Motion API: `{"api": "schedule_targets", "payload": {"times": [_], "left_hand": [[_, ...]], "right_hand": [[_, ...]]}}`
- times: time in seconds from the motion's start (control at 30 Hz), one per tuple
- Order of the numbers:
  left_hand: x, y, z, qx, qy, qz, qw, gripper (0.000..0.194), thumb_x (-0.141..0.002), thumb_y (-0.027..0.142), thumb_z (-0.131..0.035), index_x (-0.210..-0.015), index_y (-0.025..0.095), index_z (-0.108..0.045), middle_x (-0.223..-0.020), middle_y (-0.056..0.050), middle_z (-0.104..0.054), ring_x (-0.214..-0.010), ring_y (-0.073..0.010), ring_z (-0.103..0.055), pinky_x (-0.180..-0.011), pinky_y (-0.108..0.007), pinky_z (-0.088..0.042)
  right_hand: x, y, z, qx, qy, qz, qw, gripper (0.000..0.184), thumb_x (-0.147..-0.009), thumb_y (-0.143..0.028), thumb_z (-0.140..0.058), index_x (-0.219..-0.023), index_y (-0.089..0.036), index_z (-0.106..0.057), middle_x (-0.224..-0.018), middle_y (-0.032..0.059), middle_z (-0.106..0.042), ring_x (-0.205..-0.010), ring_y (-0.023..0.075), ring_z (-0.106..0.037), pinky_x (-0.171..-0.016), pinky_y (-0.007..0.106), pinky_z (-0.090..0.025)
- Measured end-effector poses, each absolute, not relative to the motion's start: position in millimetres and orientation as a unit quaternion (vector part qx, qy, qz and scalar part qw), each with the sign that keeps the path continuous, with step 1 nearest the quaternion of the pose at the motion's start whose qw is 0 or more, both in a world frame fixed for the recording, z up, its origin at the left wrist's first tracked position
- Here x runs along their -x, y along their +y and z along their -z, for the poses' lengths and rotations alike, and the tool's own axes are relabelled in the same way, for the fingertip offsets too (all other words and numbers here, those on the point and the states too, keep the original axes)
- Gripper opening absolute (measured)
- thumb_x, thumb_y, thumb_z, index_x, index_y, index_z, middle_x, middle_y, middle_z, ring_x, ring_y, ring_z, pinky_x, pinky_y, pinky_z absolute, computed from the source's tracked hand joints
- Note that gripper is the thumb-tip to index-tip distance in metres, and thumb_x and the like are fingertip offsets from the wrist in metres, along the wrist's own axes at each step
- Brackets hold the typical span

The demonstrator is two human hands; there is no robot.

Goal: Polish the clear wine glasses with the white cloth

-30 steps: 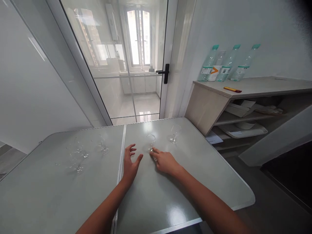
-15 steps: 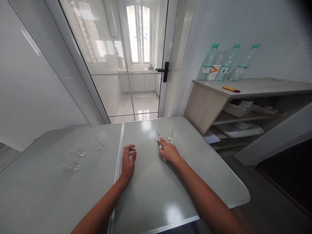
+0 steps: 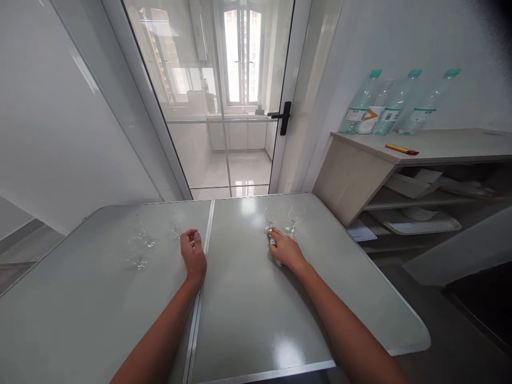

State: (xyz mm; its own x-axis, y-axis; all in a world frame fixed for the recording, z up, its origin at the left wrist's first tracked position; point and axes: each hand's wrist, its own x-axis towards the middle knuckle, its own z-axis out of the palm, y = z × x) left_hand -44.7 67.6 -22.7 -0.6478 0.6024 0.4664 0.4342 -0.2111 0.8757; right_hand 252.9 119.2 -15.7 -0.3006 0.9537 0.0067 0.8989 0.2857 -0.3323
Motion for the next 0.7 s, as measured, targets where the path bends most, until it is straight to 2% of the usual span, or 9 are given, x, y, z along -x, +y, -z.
{"api": "schedule_targets", "payload": {"times": [0.1, 0.13, 0.2, 0.3, 0.43, 0.5, 0.57, 0.63, 0.7], "left_hand": [[65, 70, 18, -0.353, 0.643, -0.68, -0.02, 0.011, -0.094, 0.028, -0.057, -0.101, 0.021, -0.056, -0.096, -0.002, -0.055, -0.087, -0.0169, -0.054, -0.078, -0.03, -0.044], [71, 71, 18, -0.335, 0.647, -0.684, -0.041, 0.011, -0.091, 0.024, -0.058, -0.1, 0.021, -0.055, -0.095, -0.001, -0.053, -0.084, -0.0159, -0.053, -0.078, -0.029, -0.044], [82, 71, 20, -0.307, 0.658, -0.685, -0.056, 0.017, -0.086, 0.018, -0.061, -0.1, 0.02, -0.052, -0.096, 0.0, -0.05, -0.081, -0.0138, -0.051, -0.076, -0.028, -0.044], [93, 74, 28, -0.282, 0.672, -0.683, -0.05, 0.029, -0.08, 0.014, -0.066, -0.103, 0.02, -0.049, -0.108, -0.003, -0.049, -0.078, -0.0108, -0.052, -0.07, -0.025, -0.046], [101, 83, 41, -0.254, 0.675, -0.692, -0.001, 0.042, -0.081, 0.018, -0.07, -0.112, 0.021, -0.042, -0.121, -0.007, -0.048, -0.078, -0.009, -0.061, -0.066, -0.025, -0.051], [103, 87, 46, -0.252, 0.664, -0.702, 0.046, 0.047, -0.085, 0.027, -0.071, -0.119, 0.022, -0.039, -0.124, -0.01, -0.049, -0.076, -0.0107, -0.067, -0.063, -0.026, -0.055], [106, 92, 49, -0.255, 0.632, -0.724, 0.106, 0.054, -0.088, 0.036, -0.07, -0.128, 0.025, -0.035, -0.134, -0.014, -0.046, -0.08, -0.0135, -0.072, -0.064, -0.028, -0.059], [108, 95, 50, -0.261, 0.591, -0.748, 0.155, 0.058, -0.09, 0.041, -0.068, -0.135, 0.029, -0.033, -0.142, -0.016, -0.043, -0.09, -0.0159, -0.074, -0.071, -0.03, -0.062], [110, 96, 50, -0.269, 0.568, -0.759, 0.172, 0.055, -0.093, 0.042, -0.065, -0.137, 0.029, -0.034, -0.138, -0.015, -0.049, -0.097, -0.0166, -0.074, -0.079, -0.032, -0.062]], "right_hand": [[-253, 112, 12, 0.585, -0.795, -0.095, 0.128, 0.055, -0.084, -0.017, -0.049, -0.137, -0.024, -0.062, -0.158, 0.0071, -0.045, -0.114, 0.0279, -0.065, -0.091, 0.038, -0.05], [-253, 109, 10, 0.581, -0.797, -0.077, 0.147, 0.053, -0.083, -0.017, -0.05, -0.134, -0.024, -0.064, -0.152, 0.0084, -0.052, -0.11, 0.0278, -0.066, -0.088, 0.037, -0.049], [-253, 103, 9, 0.546, -0.814, -0.063, 0.19, 0.046, -0.084, -0.016, -0.049, -0.126, -0.024, -0.068, -0.127, 0.0085, -0.069, -0.101, 0.0255, -0.068, -0.083, 0.033, -0.048], [-251, 95, 10, 0.441, -0.871, -0.083, 0.199, 0.047, -0.081, -0.013, -0.049, -0.122, -0.023, -0.07, -0.109, 0.0074, -0.073, -0.089, 0.0214, -0.068, -0.076, 0.028, -0.046], [-243, 86, 9, 0.296, -0.927, -0.141, 0.183, 0.053, -0.077, -0.009, -0.048, -0.124, -0.024, -0.067, -0.112, 0.0067, -0.073, -0.093, 0.0196, -0.068, -0.077, 0.027, -0.047], [-239, 83, 6, 0.233, -0.937, -0.173, 0.197, 0.054, -0.081, -0.009, -0.047, -0.131, -0.023, -0.063, -0.12, 0.0078, -0.07, -0.101, 0.0204, -0.066, -0.083, 0.029, -0.049], [-235, 81, 2, 0.201, -0.937, -0.182, 0.22, 0.047, -0.089, -0.015, -0.048, -0.133, -0.023, -0.061, -0.129, 0.0099, -0.066, -0.11, 0.0228, -0.062, -0.093, 0.035, -0.048], [-233, 79, -1, 0.207, -0.935, -0.167, 0.234, 0.031, -0.095, -0.024, -0.05, -0.121, -0.024, -0.067, -0.13, 0.0107, -0.063, -0.111, 0.0255, -0.058, -0.098, 0.042, -0.045], [-232, 78, -2, 0.224, -0.934, -0.151, 0.234, 0.022, -0.097, -0.032, -0.052, -0.099, -0.025, -0.072, -0.123, 0.0105, -0.064, -0.104, 0.0264, -0.056, -0.097, 0.046, -0.044]]}}
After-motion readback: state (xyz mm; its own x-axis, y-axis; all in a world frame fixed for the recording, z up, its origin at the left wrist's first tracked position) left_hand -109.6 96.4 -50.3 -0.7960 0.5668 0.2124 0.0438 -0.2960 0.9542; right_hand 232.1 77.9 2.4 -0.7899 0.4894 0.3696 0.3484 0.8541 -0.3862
